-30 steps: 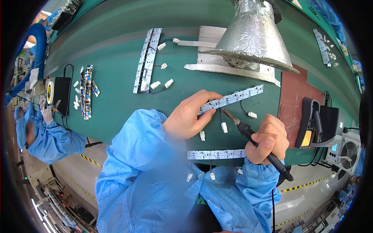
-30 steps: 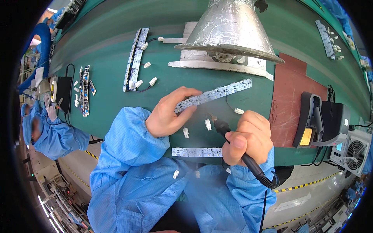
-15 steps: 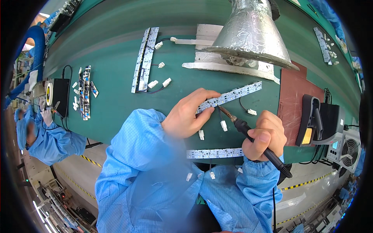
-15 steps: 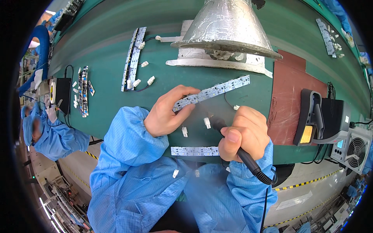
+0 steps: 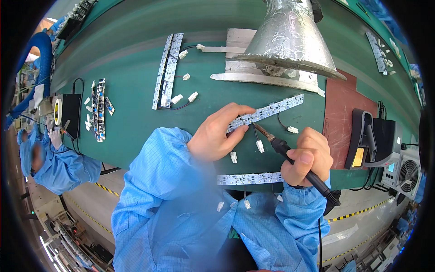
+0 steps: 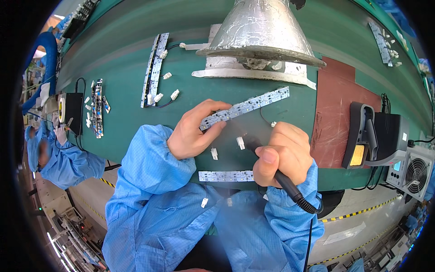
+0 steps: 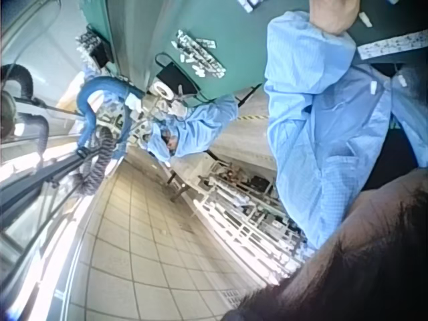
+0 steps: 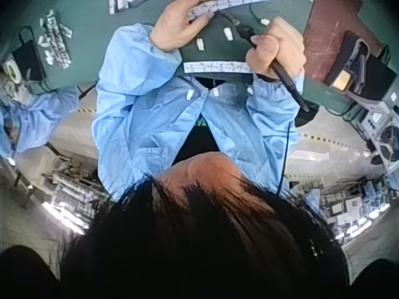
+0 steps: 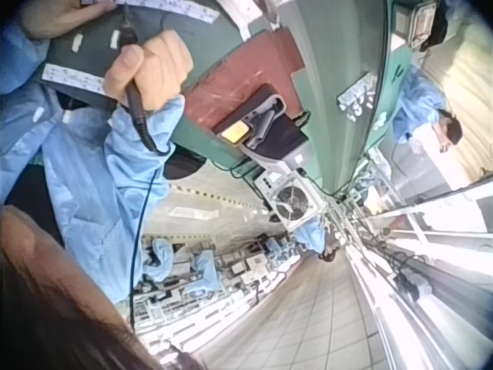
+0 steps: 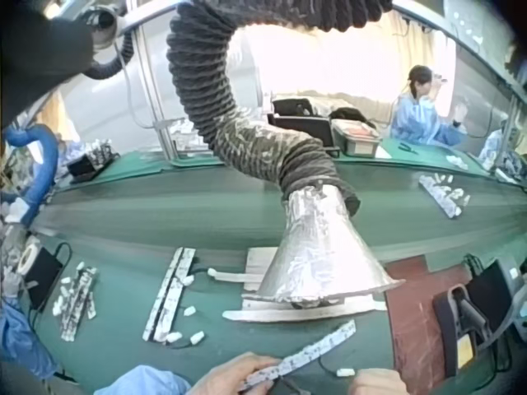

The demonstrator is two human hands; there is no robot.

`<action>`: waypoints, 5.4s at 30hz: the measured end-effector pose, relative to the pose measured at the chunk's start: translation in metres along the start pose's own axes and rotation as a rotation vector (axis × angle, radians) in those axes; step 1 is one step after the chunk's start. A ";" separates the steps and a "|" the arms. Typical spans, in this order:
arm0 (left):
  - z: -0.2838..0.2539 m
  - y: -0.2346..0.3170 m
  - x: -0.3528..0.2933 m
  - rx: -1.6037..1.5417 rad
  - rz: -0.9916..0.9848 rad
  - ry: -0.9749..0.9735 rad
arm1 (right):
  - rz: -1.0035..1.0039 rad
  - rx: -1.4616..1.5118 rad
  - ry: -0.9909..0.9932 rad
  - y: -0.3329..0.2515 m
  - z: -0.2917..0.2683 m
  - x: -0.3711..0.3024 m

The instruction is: Soldering electrical components onto flexible LED strip circuit boards at a manual assembly station.

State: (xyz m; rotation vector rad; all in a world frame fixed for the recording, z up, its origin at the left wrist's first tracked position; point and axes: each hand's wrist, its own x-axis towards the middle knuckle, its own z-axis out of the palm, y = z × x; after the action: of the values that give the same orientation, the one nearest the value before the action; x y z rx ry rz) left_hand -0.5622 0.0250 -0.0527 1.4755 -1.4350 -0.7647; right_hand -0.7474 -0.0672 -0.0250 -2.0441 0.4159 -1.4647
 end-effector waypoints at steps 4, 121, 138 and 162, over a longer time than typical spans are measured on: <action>-0.004 0.004 0.001 0.004 -0.040 -0.029 | 0.067 -0.008 0.078 0.008 -0.022 -0.001; -0.106 -0.012 -0.086 0.219 -0.118 0.792 | 0.238 -0.071 0.720 0.056 -0.056 0.008; -0.102 -0.032 -0.050 0.612 -0.057 0.640 | 0.298 -0.012 0.657 0.052 -0.056 0.005; -0.016 0.024 -0.001 0.175 -0.017 -0.105 | 0.105 -0.040 0.655 0.038 -0.046 0.003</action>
State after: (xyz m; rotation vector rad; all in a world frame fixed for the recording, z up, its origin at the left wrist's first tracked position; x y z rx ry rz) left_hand -0.5576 0.0315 -0.0249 1.6018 -1.6038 -0.7520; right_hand -0.7859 -0.1108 -0.0360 -1.4951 0.7985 -2.0474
